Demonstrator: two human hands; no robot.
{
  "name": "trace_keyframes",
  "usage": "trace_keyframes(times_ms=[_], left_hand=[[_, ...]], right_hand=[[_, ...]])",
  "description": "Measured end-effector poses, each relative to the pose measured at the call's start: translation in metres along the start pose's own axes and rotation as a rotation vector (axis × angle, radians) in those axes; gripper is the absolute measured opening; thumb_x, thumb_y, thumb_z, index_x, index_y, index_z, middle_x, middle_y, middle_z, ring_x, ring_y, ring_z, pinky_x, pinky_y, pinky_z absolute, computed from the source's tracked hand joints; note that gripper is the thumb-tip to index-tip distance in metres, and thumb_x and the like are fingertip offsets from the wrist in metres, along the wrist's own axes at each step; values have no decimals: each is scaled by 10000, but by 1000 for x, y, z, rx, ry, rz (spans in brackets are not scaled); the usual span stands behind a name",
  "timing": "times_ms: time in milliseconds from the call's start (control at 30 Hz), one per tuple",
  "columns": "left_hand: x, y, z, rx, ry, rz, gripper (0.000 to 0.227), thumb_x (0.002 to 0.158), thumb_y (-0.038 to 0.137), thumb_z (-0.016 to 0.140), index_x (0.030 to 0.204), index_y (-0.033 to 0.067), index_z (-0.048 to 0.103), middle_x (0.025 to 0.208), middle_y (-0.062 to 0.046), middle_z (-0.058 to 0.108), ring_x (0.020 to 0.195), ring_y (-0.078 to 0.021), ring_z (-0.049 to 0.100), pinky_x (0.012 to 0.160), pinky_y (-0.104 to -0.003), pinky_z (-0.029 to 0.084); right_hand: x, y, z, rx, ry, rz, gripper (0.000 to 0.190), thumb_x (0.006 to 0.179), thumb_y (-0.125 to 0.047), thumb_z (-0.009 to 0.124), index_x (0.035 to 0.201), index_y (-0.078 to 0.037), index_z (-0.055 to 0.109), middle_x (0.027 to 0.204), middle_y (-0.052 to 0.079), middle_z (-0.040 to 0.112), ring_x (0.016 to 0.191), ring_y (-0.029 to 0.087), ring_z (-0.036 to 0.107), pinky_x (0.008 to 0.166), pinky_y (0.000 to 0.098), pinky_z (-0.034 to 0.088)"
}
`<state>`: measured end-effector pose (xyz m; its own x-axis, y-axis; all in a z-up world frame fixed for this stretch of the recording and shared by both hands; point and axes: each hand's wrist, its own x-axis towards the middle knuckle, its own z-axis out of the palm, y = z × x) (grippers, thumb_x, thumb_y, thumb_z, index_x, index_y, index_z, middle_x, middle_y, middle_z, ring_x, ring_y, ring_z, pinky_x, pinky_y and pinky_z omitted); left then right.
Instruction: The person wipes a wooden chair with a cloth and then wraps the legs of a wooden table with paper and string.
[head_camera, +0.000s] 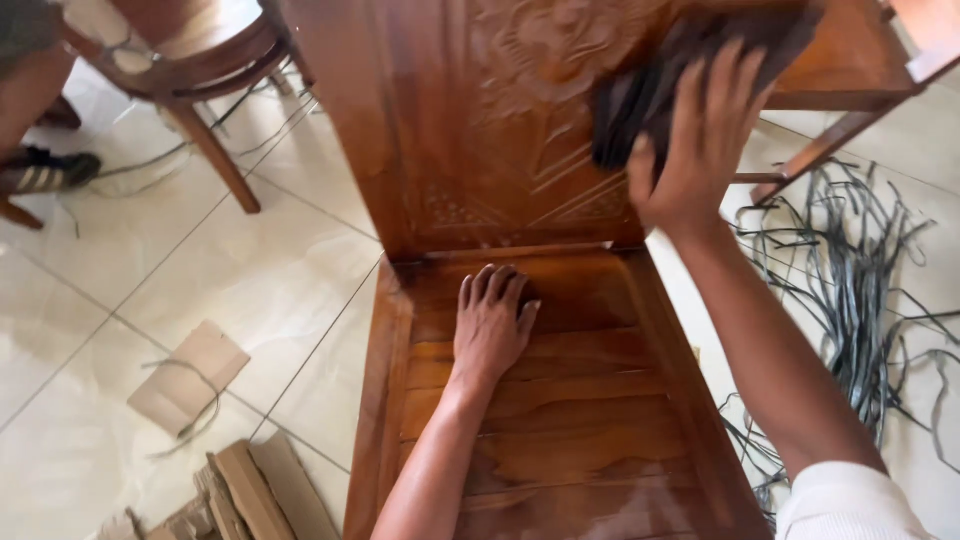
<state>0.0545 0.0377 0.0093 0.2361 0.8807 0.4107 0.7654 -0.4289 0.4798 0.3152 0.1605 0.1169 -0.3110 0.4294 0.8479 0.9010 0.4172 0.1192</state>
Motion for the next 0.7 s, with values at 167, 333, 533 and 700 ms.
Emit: trace_keyframes(times_ms=[167,333,533,700], left_hand=[[4,2,-1,-9,-26,-1,444,933,328,659,1292,68,634,1372,-134,593,1337,-374,473,1158,-534,314],[4,3,-2,13,-51,-16,431,966,328,639,1300,54,627,1383,-144,583,1350,-388,457,1159,-532,304],[6,5,-3,15,-56,-31,428,934,327,657,1270,63,639,1365,-133,591,1342,-389,455,1146,-534,299],[7,8,-8,0,-43,-31,428,929,323,660,1270,65,641,1364,-130,591,1332,-385,460,1146,-530,301]], right_hand=[[30,0,-6,83,180,110,673,1132,-412,405,1713,-153,185,1779,149,155,1623,372,88,1274,598,72],[-12,-19,6,-33,-166,-120,575,1097,-312,487,1625,-92,433,1702,182,308,1595,423,219,1285,679,116],[46,-5,-17,-50,-53,-24,626,1127,-383,480,1626,-15,397,1693,254,276,1587,471,191,1271,695,120],[102,6,-18,-59,196,-21,792,1159,-622,438,1672,-35,295,1736,216,181,1643,419,115,1293,641,74]])
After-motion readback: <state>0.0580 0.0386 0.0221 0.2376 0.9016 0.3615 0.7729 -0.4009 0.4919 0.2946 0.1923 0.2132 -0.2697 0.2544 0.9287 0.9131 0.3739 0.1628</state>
